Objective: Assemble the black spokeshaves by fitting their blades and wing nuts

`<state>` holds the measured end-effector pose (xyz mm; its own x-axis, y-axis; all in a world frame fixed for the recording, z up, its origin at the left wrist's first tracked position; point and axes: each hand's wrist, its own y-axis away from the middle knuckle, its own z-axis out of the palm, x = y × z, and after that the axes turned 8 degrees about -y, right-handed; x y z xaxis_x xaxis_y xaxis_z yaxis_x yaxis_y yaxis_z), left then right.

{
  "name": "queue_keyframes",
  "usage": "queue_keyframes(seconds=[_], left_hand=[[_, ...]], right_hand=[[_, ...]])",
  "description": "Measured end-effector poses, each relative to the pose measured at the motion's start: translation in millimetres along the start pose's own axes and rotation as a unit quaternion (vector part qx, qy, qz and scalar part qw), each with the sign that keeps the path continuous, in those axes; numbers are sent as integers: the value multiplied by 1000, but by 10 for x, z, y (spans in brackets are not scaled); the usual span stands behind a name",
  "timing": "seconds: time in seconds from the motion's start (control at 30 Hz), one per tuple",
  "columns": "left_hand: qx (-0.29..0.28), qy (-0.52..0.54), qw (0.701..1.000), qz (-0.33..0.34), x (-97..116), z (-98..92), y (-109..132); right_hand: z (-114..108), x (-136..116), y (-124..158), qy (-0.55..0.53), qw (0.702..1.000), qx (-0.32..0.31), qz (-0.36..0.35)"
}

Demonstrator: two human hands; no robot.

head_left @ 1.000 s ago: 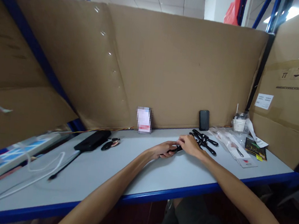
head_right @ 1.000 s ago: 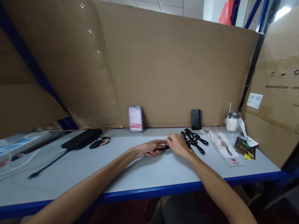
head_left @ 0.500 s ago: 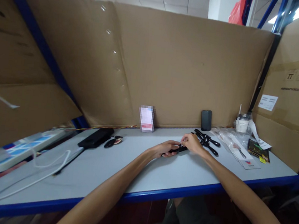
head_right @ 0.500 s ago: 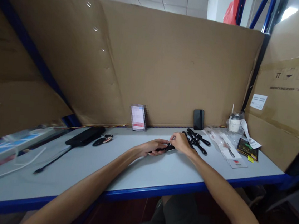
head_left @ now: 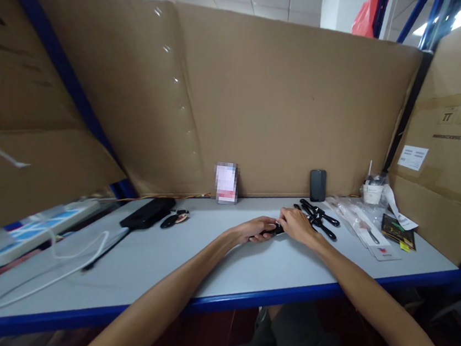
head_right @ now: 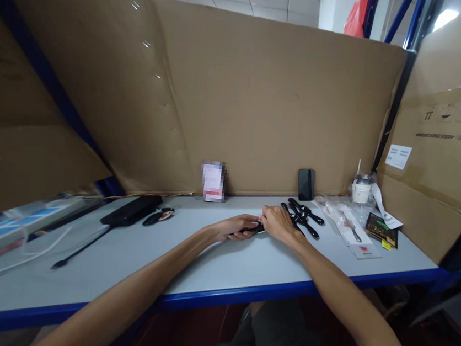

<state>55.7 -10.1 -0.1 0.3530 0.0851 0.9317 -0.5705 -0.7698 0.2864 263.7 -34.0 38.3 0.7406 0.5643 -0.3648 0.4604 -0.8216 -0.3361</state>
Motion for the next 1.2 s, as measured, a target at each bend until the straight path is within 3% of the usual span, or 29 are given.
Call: queue_keyframes(seconds=[0.3, 0.67, 0.93, 1.2], left_hand=[[0, -6, 1000, 5, 5, 15, 5], [-2, -3, 1000, 4, 42, 23, 55], [-5, -5, 1000, 0, 79, 49, 57], [-17, -3, 1000, 8, 100, 50, 89]], right_hand=[[-19, -88, 42, 49, 999, -5, -12], [-53, -39, -23, -14, 999, 19, 22], [39, -29, -88, -40, 998, 11, 49], [-118, 32, -24, -51, 998, 8, 27]])
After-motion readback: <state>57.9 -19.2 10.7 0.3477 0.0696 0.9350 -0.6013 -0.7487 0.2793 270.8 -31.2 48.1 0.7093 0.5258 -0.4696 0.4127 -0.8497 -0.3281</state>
